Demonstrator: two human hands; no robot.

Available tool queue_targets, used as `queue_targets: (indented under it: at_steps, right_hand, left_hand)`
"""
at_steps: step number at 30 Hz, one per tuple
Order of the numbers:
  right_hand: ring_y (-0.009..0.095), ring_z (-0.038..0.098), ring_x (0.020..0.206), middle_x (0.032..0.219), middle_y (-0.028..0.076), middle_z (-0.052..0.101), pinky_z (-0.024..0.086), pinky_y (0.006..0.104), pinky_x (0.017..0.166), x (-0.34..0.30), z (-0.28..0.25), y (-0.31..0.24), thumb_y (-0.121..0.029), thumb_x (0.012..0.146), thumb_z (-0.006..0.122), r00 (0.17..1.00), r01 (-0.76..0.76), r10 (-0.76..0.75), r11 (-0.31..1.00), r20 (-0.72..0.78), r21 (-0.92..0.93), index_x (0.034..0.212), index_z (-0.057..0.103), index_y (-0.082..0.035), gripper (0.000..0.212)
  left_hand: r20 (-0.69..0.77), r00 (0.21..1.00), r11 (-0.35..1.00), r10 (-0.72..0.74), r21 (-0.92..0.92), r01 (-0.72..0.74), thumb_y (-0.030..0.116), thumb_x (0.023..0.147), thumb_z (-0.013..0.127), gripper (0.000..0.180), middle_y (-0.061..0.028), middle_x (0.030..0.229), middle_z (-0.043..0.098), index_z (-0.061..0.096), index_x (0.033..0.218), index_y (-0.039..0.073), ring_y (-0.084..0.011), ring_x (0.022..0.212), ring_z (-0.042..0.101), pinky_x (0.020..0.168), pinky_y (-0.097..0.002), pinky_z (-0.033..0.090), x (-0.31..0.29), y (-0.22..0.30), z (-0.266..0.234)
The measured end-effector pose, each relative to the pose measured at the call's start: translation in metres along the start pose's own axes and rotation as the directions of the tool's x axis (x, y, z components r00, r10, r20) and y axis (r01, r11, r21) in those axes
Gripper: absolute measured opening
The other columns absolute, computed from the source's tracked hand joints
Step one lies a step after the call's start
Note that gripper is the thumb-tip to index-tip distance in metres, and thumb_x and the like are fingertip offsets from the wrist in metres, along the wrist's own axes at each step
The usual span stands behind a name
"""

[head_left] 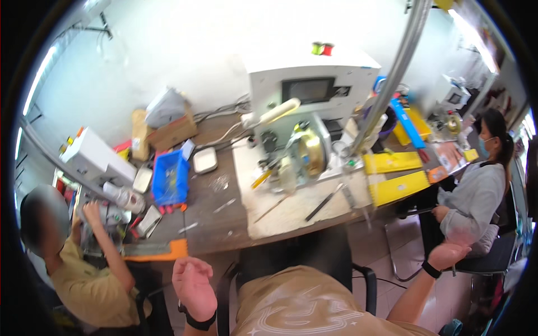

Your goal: The person handles optical fiber strands at a workstation, positions a metal component on a rotating machine, and scrapes the metal part with a small blade.

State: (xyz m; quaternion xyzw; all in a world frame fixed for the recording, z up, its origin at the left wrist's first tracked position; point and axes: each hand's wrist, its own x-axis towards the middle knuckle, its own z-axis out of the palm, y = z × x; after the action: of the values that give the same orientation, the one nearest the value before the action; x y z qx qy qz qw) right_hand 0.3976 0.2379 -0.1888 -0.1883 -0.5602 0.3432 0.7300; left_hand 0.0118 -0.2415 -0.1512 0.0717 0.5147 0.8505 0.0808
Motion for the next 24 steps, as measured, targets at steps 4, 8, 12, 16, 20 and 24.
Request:
queue_targets:
  at_steps: [4, 8, 12, 16, 20, 24]
  right_hand:
    - [0.042, 0.055, 0.124, 0.133, 0.024, 0.06, 0.04, 0.0572, 0.109, -0.034, 0.035, -0.05, -0.044, 0.106, 0.052, 0.723, 0.682, -0.296, 0.157, 0.624, -0.715, 0.137, 0.053, 0.004, 0.058]
    - [0.042, 0.056, 0.119, 0.124, 0.023, 0.062, 0.04, 0.0515, 0.106, -0.116, 0.037, -0.03, -0.028, 0.097, 0.065, 0.7, 0.335, 0.391, 0.559, 0.598, -0.758, 0.126, 0.062, 0.001, 0.04]
    - [0.045, 0.062, 0.103, 0.108, 0.024, 0.068, 0.049, 0.0494, 0.091, -0.19, 0.001, -0.008, -0.035, 0.097, 0.064, 0.468, 0.138, 0.839, 0.24, 0.277, -0.961, 0.118, 0.066, 0.003, 0.043]
    - [0.026, 0.067, 0.069, 0.07, 0.017, 0.068, 0.051, 0.0402, 0.065, -0.2, -0.016, 0.005, -0.043, 0.099, 0.063, 0.228, -0.282, 0.973, 0.087, 0.021, -0.956, 0.088, 0.072, 0.008, 0.053]
    - [0.017, 0.064, 0.051, 0.06, 0.007, 0.065, 0.049, 0.0328, 0.049, -0.196, -0.008, 0.006, -0.024, 0.089, 0.074, 0.029, -0.464, 0.999, -0.022, -0.04, -0.885, 0.072, 0.07, 0.005, 0.034]
    - [0.019, 0.069, 0.056, 0.062, 0.01, 0.069, 0.054, 0.0362, 0.056, -0.2, 0.003, 0.005, -0.024, 0.076, 0.082, 0.02, -0.32, 0.986, -0.152, -0.166, -0.935, 0.071, 0.073, 0.003, 0.029]
  left_hand:
    - [0.008, 0.997, 0.792, -0.083, 0.607, 0.061, 0.013, 0.101, 0.058, 0.018, -0.0098, 0.094, 0.067, 0.062, 0.112, -0.001, -0.0148, 0.083, 0.061, 0.079, -0.028, 0.048, -0.023, -0.02, -0.057]
    - [-0.012, 0.97, 0.424, -0.243, 0.898, 0.117, 0.019, 0.097, 0.065, 0.031, -0.0163, 0.107, 0.068, 0.061, 0.12, -0.002, -0.0295, 0.102, 0.067, 0.093, -0.0384, 0.052, -0.042, -0.075, -0.115]
    - [0.015, 0.928, 0.218, -0.371, 0.973, 0.071, 0.026, 0.097, 0.067, 0.038, -0.0228, 0.108, 0.069, 0.062, 0.12, -0.003, -0.0359, 0.102, 0.068, 0.09, -0.0391, 0.053, -0.06, -0.106, -0.146]
    - [-0.307, 0.799, 0.273, -0.517, 0.826, 0.494, 0.034, 0.098, 0.068, 0.038, -0.022, 0.088, 0.071, 0.065, 0.101, -0.004, -0.0367, 0.084, 0.07, 0.075, -0.0447, 0.052, -0.052, -0.114, -0.144]
    - [-0.367, 0.702, 0.395, -0.61, 0.628, 0.671, 0.034, 0.101, 0.067, 0.042, -0.0077, 0.064, 0.061, 0.062, 0.078, -0.001, -0.0191, 0.054, 0.06, 0.052, -0.035, 0.048, -0.049, -0.124, -0.15]
    - [-0.489, 0.701, 0.298, -0.519, 0.666, 0.684, 0.043, 0.096, 0.07, 0.05, -0.0054, 0.059, 0.058, 0.062, 0.07, 0.001, -0.0176, 0.05, 0.06, 0.048, -0.0341, 0.046, -0.057, -0.148, -0.17]
